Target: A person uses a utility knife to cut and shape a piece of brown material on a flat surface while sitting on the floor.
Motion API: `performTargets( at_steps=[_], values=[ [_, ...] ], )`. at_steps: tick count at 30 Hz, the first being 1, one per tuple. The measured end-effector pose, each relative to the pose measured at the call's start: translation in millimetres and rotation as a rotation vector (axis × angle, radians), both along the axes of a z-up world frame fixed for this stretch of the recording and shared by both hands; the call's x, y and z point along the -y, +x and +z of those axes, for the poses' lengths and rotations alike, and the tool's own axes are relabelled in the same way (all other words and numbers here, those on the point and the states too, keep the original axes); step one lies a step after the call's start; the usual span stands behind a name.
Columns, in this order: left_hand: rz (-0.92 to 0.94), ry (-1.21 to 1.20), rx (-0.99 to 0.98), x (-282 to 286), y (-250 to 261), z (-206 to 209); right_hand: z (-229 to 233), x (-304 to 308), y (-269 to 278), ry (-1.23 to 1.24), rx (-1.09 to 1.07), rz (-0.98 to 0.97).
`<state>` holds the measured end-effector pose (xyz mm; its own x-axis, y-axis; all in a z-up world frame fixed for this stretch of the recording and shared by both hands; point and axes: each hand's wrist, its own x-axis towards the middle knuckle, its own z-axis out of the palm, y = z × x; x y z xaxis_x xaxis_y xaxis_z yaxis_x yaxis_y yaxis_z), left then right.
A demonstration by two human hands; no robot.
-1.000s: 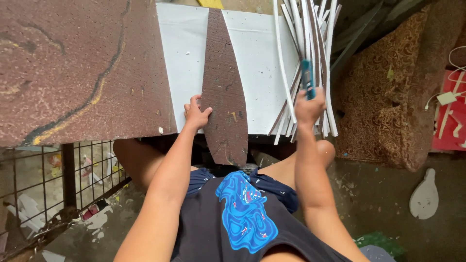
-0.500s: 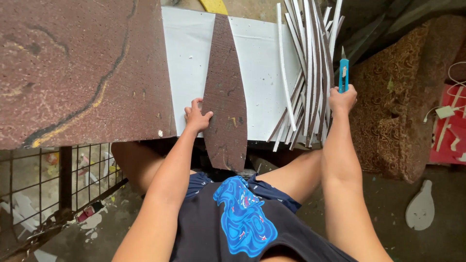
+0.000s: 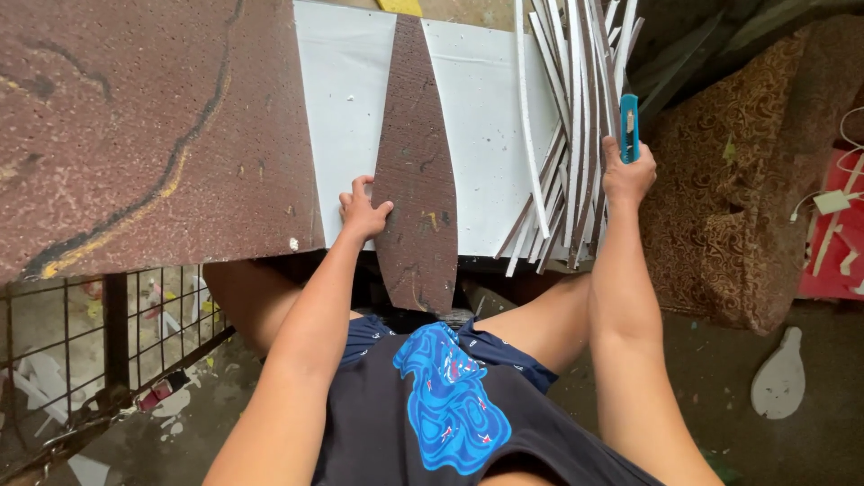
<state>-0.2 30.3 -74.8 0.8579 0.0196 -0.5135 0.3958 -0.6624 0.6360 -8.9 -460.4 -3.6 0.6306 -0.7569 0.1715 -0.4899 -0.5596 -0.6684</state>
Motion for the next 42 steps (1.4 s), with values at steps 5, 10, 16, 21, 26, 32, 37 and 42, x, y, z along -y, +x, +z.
performTargets(
  at_steps=[5, 10, 16, 21, 26, 32, 37, 42],
  values=[
    [0.005, 0.010, -0.002, 0.2, 2.1, -4.9, -5.4, -43.6, 7.4, -0.293, 0.075, 0.180],
    [0.009, 0.009, -0.014, 1.3, 0.0, -1.8, -2.3, -126.0, 9.6, -0.357, -0.226, 0.350],
    [0.019, 0.005, -0.034, 1.0, 2.4, 0.1, -14.6, -136.6, 18.1, -0.345, -0.414, 0.413],
    [0.009, 0.030, -0.041, 0.9, 5.3, -9.7, -26.9, -123.9, 19.2, -0.314, -0.453, 0.378],
    [0.009, 0.028, -0.031, 2.6, 1.5, -2.9, -19.0, -155.6, 7.0, -0.155, -0.318, 0.291],
    [0.015, -0.007, 0.035, 1.9, -6.5, -6.0, -6.2, -224.6, -21.5, 0.458, -0.324, 0.288],
    [0.040, -0.053, 0.086, 4.6, -22.0, 30.2, -3.9, -259.2, -28.6, 0.620, -0.304, 0.285],
    [0.034, 0.028, 0.172, 10.6, -25.0, 47.4, 25.2, -266.0, -40.6, 0.770, -0.153, 0.343]
  ],
)
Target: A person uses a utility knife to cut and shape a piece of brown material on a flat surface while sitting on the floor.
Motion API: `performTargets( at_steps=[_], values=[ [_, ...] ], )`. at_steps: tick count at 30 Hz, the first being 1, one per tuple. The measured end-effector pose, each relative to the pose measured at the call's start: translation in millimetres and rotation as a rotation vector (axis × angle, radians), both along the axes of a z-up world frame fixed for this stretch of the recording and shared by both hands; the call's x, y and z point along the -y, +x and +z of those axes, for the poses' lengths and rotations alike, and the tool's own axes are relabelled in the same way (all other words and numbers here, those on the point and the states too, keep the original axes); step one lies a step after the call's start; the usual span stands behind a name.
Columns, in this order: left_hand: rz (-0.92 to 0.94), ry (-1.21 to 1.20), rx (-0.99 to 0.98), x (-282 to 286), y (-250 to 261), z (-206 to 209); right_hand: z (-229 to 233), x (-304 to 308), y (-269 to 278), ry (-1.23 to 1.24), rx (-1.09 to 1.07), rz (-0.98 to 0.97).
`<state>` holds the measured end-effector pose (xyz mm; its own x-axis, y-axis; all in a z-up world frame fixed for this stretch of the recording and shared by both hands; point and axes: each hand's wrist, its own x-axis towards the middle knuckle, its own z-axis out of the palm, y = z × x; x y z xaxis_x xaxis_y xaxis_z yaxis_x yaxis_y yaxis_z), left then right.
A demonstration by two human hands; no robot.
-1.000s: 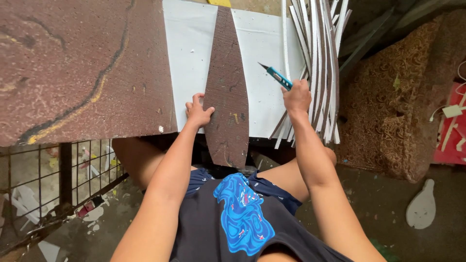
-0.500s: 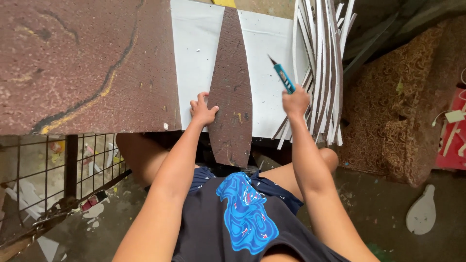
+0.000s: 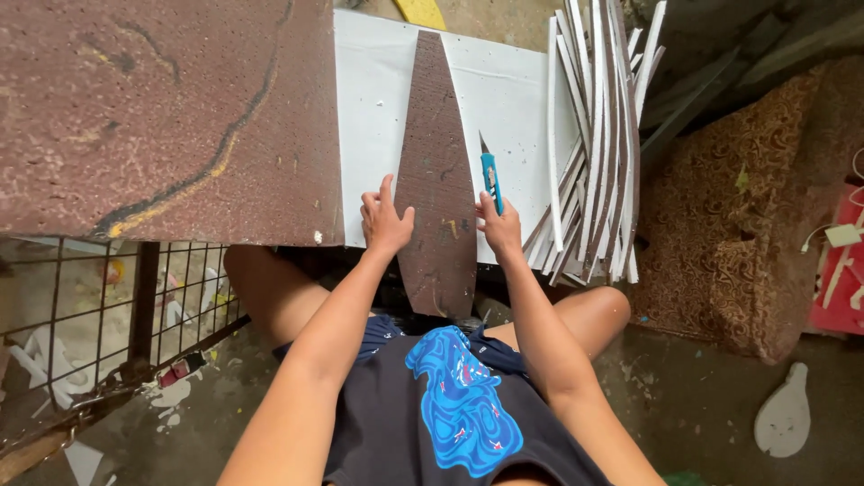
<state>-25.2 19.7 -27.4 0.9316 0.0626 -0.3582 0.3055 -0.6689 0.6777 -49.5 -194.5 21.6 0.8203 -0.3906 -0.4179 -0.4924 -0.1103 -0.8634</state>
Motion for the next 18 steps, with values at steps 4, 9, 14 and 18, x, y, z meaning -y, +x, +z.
performTargets(
  at_steps=[4, 9, 14, 18],
  values=[
    [-0.066, 0.092, 0.144, 12.9, 10.2, 4.8, 1.9, 2.5, -2.7, -0.009, 0.017, 0.066],
    [-0.202, 0.356, 0.243, 32.9, 18.8, 10.3, -7.5, 8.8, 17.2, -0.372, 0.054, 0.191],
    [-0.215, 0.465, 0.130, 41.6, 14.1, -6.1, 22.6, -17.9, 57.6, -0.538, 0.115, 0.348],
    [-0.225, 0.493, 0.090, 41.7, 16.0, -9.1, 20.9, -23.6, 98.6, -0.585, 0.221, 0.438]
  ],
)
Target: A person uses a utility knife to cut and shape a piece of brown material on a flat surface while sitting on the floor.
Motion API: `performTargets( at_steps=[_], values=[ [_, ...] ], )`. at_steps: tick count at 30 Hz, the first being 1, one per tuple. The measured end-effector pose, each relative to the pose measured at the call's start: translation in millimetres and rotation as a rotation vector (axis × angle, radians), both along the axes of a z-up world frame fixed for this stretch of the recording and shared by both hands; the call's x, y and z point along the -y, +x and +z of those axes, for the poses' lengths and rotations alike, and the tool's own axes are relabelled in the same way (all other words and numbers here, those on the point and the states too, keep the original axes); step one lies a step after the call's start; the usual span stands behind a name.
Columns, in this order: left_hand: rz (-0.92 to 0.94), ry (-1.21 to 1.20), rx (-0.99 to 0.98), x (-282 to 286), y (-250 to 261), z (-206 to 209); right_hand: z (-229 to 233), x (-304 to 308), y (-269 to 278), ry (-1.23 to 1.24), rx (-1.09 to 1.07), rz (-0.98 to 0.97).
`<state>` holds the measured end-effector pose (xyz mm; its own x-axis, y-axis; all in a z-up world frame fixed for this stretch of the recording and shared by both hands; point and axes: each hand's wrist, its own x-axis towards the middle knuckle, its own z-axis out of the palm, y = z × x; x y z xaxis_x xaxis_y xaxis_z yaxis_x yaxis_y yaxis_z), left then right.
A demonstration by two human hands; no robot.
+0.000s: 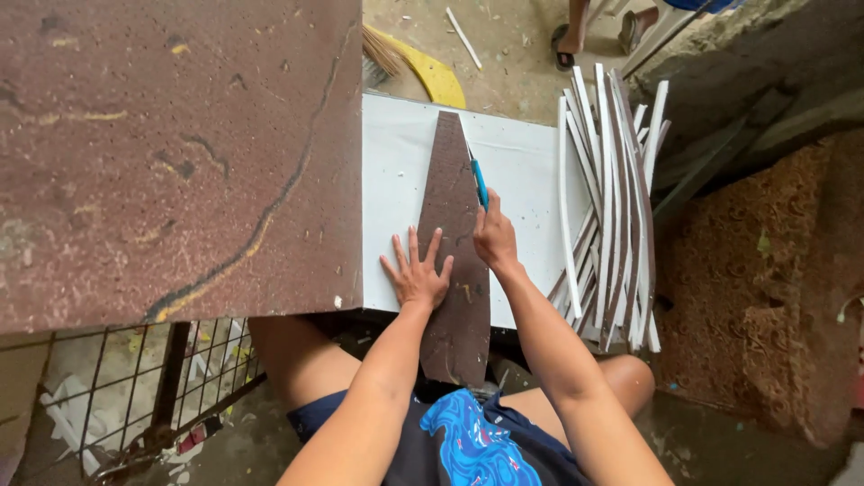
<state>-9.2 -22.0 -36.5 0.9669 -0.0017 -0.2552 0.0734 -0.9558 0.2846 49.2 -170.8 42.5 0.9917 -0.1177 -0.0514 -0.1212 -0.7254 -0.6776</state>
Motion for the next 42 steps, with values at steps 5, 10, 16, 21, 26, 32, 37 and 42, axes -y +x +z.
performTargets(
  at_steps=[5, 10, 16, 21, 26, 32, 37, 42],
  values=[
    [0.016, 0.013, 0.003, 2.9, 1.5, -0.4, -20.3, -1.1, 46.4, 0.006, 0.059, 0.059],
    [0.045, 0.015, 0.075, 4.1, 3.6, -7.1, -53.8, -1.8, 82.2, -0.005, 0.088, 0.047],
    [0.043, 0.034, 0.073, 5.2, 6.2, -4.2, -67.1, -6.5, 89.8, -0.011, 0.122, -0.005],
    [0.028, 0.046, 0.005, 3.1, 8.1, 1.1, -87.4, -5.0, 90.9, -0.023, 0.146, -0.020],
    [0.044, 0.029, 0.042, 5.8, 5.4, -13.8, -96.0, 0.8, 91.1, -0.035, 0.143, 0.019],
    [0.039, 0.037, 0.057, 5.6, 3.5, -12.2, -91.3, 0.7, 91.8, -0.055, 0.115, 0.040],
    [0.044, 0.039, 0.054, 5.0, 6.8, -13.2, -92.0, 0.5, 97.7, -0.022, 0.078, 0.035],
    [0.047, 0.029, 0.046, 5.1, 6.9, -15.9, -90.5, -2.9, 99.6, -0.089, 0.080, 0.029]
  ],
)
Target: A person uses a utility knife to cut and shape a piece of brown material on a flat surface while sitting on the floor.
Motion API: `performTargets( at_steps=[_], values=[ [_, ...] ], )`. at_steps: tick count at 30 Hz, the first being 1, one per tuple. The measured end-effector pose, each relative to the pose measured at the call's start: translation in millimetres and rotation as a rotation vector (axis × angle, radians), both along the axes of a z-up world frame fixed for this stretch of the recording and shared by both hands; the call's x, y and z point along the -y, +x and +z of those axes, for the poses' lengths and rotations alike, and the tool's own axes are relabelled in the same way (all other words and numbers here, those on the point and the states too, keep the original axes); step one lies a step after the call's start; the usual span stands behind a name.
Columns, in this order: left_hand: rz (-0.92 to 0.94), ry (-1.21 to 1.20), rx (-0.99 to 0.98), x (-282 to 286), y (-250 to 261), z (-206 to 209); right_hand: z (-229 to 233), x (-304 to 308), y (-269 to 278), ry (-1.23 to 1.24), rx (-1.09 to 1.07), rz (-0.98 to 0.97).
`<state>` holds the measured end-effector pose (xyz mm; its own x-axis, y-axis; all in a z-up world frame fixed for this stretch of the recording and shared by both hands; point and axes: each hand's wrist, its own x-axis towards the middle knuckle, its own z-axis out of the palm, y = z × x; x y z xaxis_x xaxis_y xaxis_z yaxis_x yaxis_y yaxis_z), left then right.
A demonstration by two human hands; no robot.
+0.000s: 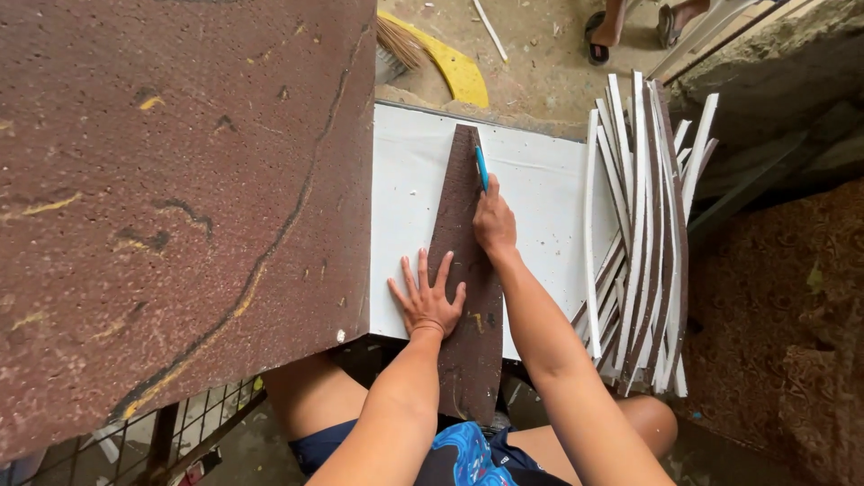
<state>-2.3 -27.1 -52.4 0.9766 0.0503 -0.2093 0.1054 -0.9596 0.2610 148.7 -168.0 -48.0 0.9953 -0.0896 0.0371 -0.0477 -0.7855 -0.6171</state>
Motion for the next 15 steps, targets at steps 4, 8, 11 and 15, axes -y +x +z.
performTargets(
  at_steps=[4, 8, 11, 15],
  values=[
    [0.001, 0.005, -0.011, 0.0, 0.3, 1.8, -0.3, -0.3, 0.5, 0.000, -0.028, -0.002],
    [-0.003, 0.009, -0.013, -0.1, 1.1, -0.1, -8.6, -0.6, 2.9, -0.046, -0.020, -0.015],
    [-0.004, 0.011, -0.019, -0.5, 0.9, -0.6, -14.7, -0.5, 4.1, -0.071, -0.008, -0.020],
    [-0.003, 0.010, -0.015, 0.3, 1.0, 2.5, -10.8, -0.2, 4.0, -0.061, -0.011, -0.014]
  ],
)
